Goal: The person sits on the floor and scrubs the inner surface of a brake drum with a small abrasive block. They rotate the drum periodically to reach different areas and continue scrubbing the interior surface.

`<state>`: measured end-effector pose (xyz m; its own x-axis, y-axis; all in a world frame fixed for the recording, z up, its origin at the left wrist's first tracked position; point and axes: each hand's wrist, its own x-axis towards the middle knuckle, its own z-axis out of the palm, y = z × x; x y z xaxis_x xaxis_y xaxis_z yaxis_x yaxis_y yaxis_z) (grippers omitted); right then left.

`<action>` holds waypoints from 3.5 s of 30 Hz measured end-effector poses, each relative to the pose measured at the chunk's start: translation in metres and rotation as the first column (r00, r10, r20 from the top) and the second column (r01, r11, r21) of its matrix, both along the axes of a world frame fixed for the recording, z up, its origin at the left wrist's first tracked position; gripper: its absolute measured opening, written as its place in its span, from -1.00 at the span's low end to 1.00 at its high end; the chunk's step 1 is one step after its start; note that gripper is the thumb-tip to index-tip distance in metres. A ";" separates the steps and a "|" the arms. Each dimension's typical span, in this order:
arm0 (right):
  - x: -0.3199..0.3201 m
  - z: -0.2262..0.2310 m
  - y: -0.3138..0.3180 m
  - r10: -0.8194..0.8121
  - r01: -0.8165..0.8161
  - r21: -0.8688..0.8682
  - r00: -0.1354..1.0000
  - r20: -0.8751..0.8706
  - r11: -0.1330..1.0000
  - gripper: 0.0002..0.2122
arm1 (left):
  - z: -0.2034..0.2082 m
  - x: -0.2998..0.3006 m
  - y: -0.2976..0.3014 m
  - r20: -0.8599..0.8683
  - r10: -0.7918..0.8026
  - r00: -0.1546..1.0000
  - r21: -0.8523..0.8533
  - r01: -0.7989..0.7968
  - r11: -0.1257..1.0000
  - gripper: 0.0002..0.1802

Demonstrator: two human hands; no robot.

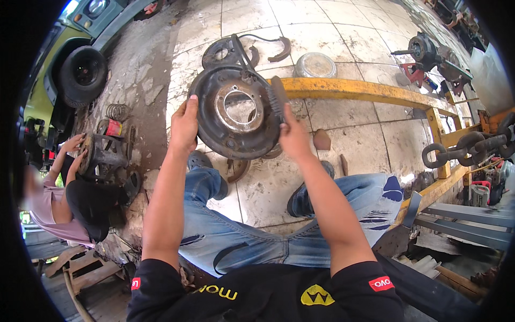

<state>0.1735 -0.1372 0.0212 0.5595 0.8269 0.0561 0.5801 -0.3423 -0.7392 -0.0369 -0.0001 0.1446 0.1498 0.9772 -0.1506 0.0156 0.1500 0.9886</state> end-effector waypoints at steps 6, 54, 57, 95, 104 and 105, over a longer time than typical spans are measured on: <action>-0.009 0.050 -0.037 0.087 -0.086 -0.008 0.996 0.013 0.996 -0.45 | -0.004 -0.011 0.002 -0.033 0.001 0.999 -0.012 -0.002 1.000 -0.53; 0.051 0.053 -0.001 -0.188 0.202 -0.091 0.541 -0.820 0.975 -0.86 | -0.036 0.012 -0.005 0.053 0.011 0.999 -0.065 -0.008 0.998 -0.51; 0.070 0.047 -0.011 -0.170 0.174 -0.073 0.650 -0.740 0.982 -0.85 | -0.065 0.022 -0.022 -0.039 0.037 0.999 0.085 -0.034 0.996 -0.54; 0.049 0.002 -0.047 -0.172 0.099 -0.141 0.614 -0.770 0.985 -0.85 | -0.123 -0.003 -0.045 -0.419 -0.024 0.908 -0.054 0.001 0.999 -0.53; 0.041 0.004 -0.045 -0.132 0.077 -0.107 0.591 -0.796 0.991 -0.86 | -0.114 -0.008 -0.044 -0.355 -0.059 0.933 -0.110 0.021 0.994 -0.42; 0.040 0.004 -0.045 -0.137 0.085 -0.108 0.589 -0.797 0.991 -0.86 | -0.112 -0.007 -0.045 -0.382 -0.053 0.923 -0.109 0.012 0.994 -0.45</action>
<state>0.2135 -0.1817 0.0250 0.4444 0.7424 -0.5013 -0.2816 -0.4155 -0.8649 -0.0441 -0.0449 0.0328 0.0918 0.9489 -0.3020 0.3973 0.2432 0.8849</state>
